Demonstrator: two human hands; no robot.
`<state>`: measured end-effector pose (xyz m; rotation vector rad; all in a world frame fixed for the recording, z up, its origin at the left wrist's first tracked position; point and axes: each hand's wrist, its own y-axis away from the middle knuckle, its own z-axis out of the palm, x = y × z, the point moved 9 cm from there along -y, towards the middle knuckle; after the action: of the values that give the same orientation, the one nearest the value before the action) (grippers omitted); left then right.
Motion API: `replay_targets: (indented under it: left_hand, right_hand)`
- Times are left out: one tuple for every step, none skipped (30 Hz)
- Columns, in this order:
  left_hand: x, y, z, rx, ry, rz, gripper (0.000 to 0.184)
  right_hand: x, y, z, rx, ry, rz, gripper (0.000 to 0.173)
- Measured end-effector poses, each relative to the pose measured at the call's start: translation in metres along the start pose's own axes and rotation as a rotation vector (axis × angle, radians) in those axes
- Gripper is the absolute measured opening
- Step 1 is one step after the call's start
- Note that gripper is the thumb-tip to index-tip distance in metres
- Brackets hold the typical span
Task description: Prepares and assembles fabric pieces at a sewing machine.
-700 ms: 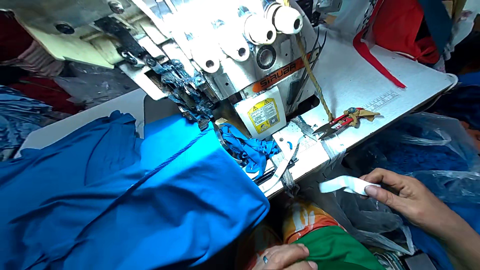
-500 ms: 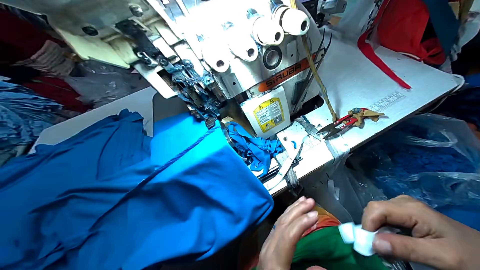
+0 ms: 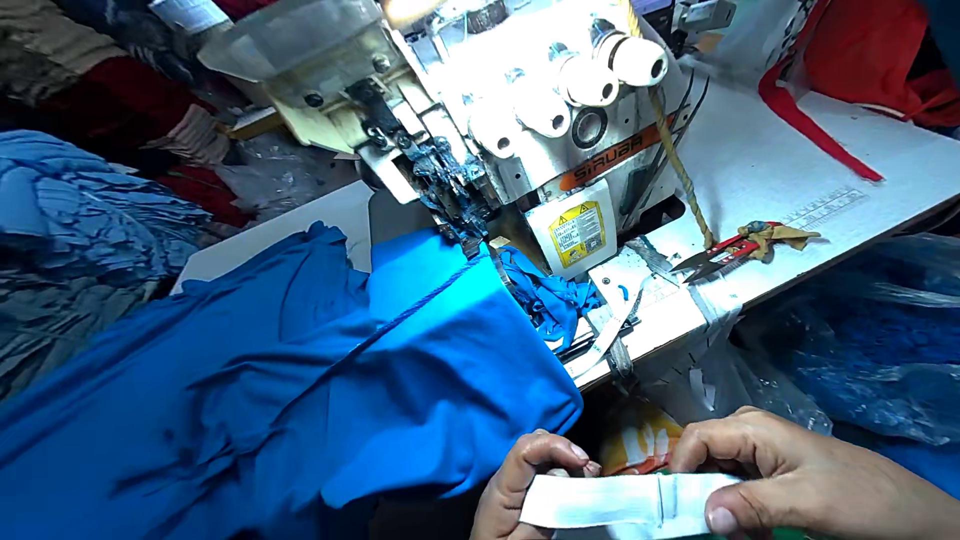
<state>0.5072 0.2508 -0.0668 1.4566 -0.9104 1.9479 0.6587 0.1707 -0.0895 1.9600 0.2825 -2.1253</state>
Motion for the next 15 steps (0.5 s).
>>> replay_targets:
  left_hand:
    - [0.001,0.001,-0.001,-0.009,0.016,0.004,0.024]
    - [0.002,0.003,-0.001,-0.035,0.004,-0.001,0.024]
    - [0.002,0.005,0.0,-0.073,-0.029,-0.014,0.024]
    - [0.001,0.006,0.001,-0.116,-0.064,-0.034,0.025]
    - [0.0,0.008,0.003,-0.171,-0.105,-0.051,0.027]
    - [0.0,0.01,0.005,-0.222,-0.13,-0.061,0.032]
    - [-0.001,0.011,0.007,-0.266,-0.144,-0.067,0.04]
    - [-0.002,0.012,0.008,-0.299,-0.158,-0.065,0.052]
    - [-0.002,0.012,0.009,-0.318,-0.159,-0.066,0.062]
    - [-0.001,0.012,0.011,-0.324,-0.152,-0.069,0.067]
    - [-0.001,0.012,0.012,-0.325,-0.155,-0.073,0.069]
    - [0.0,0.011,0.014,-0.317,-0.167,-0.079,0.069]
    - [0.0,0.01,0.016,-0.305,-0.181,-0.084,0.067]
    - [0.0,0.008,0.018,-0.293,-0.191,-0.093,0.064]
    - [-0.001,0.006,0.019,-0.281,-0.205,-0.098,0.062]
  right_hand:
    - [0.0,0.001,-0.003,0.028,-0.005,-0.002,0.019]
    - [-0.002,0.002,-0.005,0.054,-0.011,-0.009,0.018]
    - [-0.004,0.002,-0.007,0.08,-0.017,-0.016,0.016]
    - [-0.005,0.003,-0.009,0.111,-0.01,-0.018,0.015]
    - [-0.006,0.003,-0.011,0.141,0.012,-0.019,0.014]
    - [-0.008,0.002,-0.012,0.158,0.048,-0.022,0.015]
    - [-0.011,0.001,-0.013,0.16,0.093,-0.028,0.016]
    - [-0.014,-0.001,-0.012,0.156,0.137,-0.038,0.017]
    - [-0.017,-0.003,-0.01,0.149,0.183,-0.055,0.019]
    - [-0.02,-0.005,-0.008,0.144,0.233,-0.073,0.02]
    - [-0.024,-0.007,-0.006,0.141,0.284,-0.087,0.022]
    - [-0.027,-0.01,-0.005,0.145,0.326,-0.099,0.023]
    - [-0.03,-0.012,-0.003,0.152,0.362,-0.11,0.023]
    - [-0.033,-0.014,-0.003,0.161,0.391,-0.123,0.022]
    - [-0.035,-0.015,-0.002,0.165,0.417,-0.141,0.022]
